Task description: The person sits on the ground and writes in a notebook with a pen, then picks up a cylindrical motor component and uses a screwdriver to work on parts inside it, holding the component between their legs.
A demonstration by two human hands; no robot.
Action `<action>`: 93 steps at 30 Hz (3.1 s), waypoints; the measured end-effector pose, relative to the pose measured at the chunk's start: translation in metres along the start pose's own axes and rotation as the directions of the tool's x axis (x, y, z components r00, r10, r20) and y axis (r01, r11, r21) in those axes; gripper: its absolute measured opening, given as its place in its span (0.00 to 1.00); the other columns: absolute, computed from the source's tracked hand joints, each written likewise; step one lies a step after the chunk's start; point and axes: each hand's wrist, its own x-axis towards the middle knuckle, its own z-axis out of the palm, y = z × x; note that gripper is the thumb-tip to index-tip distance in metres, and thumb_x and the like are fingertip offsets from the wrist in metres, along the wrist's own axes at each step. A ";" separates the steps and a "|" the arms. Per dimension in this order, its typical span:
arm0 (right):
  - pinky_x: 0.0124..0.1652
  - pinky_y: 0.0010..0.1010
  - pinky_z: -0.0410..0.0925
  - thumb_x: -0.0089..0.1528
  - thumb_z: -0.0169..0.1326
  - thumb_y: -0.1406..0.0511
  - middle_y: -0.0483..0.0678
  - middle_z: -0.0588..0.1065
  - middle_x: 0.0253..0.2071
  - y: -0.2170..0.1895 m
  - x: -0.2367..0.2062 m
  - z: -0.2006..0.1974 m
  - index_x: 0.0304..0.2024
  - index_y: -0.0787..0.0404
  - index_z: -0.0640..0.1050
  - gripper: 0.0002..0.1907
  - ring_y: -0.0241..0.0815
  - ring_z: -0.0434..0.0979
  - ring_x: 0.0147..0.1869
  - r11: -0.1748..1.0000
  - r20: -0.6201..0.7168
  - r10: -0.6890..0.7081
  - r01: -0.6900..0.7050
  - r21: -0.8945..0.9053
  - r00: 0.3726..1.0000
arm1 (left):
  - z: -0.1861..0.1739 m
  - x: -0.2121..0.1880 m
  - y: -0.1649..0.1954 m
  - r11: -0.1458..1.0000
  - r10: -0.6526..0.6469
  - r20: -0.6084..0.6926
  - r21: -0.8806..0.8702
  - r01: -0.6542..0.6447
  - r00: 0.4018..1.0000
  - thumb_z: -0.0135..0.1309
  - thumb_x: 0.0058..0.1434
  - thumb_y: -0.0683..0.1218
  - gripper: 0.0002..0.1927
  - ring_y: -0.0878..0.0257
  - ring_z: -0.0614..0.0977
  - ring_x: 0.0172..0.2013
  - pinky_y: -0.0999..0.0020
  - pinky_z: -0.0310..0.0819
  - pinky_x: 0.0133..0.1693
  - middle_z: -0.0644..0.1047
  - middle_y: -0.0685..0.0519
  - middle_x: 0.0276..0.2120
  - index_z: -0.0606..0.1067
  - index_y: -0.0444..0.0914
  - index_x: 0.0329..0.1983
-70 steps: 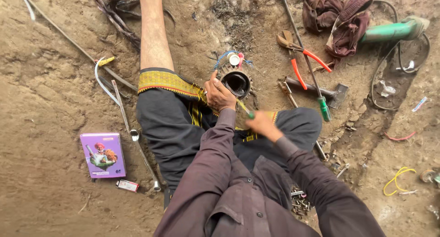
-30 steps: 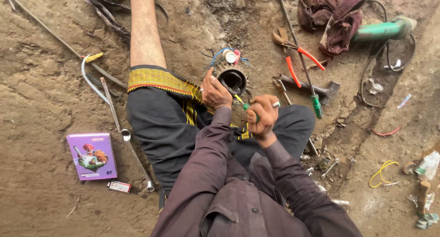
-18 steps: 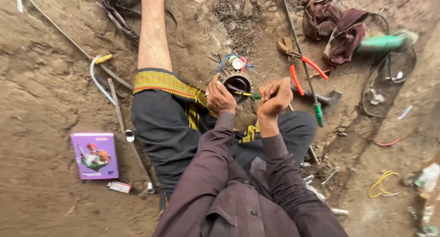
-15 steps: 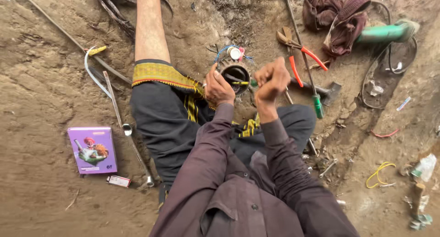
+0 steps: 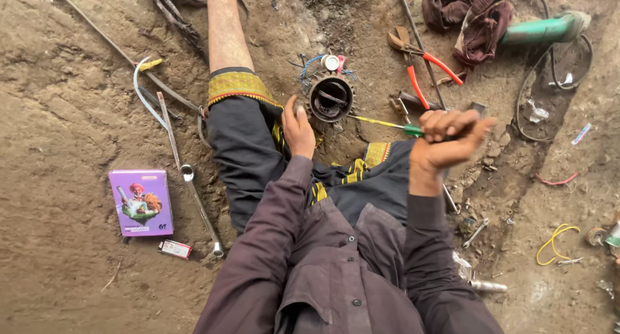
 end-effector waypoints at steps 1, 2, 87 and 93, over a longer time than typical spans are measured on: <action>0.23 0.32 0.51 0.76 0.34 0.44 0.42 0.53 0.14 0.010 -0.002 -0.004 0.25 0.55 0.59 0.31 0.37 0.48 0.16 1.000 -0.052 -0.012 0.012 0.006 0.999 | -0.001 -0.007 -0.003 1.000 -0.026 0.018 0.003 0.026 1.000 0.46 0.72 0.46 0.20 0.47 0.75 0.61 0.58 0.66 0.62 0.74 0.42 0.60 0.70 0.35 0.65; 0.25 0.33 0.52 0.76 0.33 0.45 0.42 0.54 0.15 0.019 -0.004 -0.009 0.25 0.55 0.59 0.31 0.38 0.49 0.17 0.999 -0.100 0.002 0.001 0.032 0.995 | -0.003 -0.014 -0.006 0.998 -0.056 0.037 0.011 0.056 0.998 0.47 0.72 0.45 0.20 0.47 0.75 0.61 0.57 0.66 0.62 0.74 0.42 0.60 0.69 0.35 0.65; 0.26 0.40 0.63 0.61 0.63 0.48 0.55 0.70 0.17 0.108 -0.075 -0.093 0.23 0.64 0.76 0.26 0.51 0.71 0.20 0.189 0.103 0.565 -0.006 -0.982 0.819 | -0.021 -0.023 0.017 0.929 -0.008 0.202 0.363 -0.067 0.979 0.55 0.67 0.55 0.25 0.47 0.77 0.57 0.52 0.72 0.54 0.71 0.46 0.57 0.69 0.43 0.64; 0.26 0.41 0.64 0.62 0.63 0.52 0.55 0.70 0.18 0.104 -0.076 -0.097 0.24 0.62 0.75 0.23 0.54 0.72 0.22 0.146 0.233 0.447 0.187 -0.971 0.864 | -0.022 -0.022 0.023 0.867 0.119 0.190 0.458 -0.195 0.975 0.57 0.66 0.55 0.25 0.50 0.73 0.58 0.50 0.65 0.58 0.70 0.47 0.57 0.68 0.45 0.63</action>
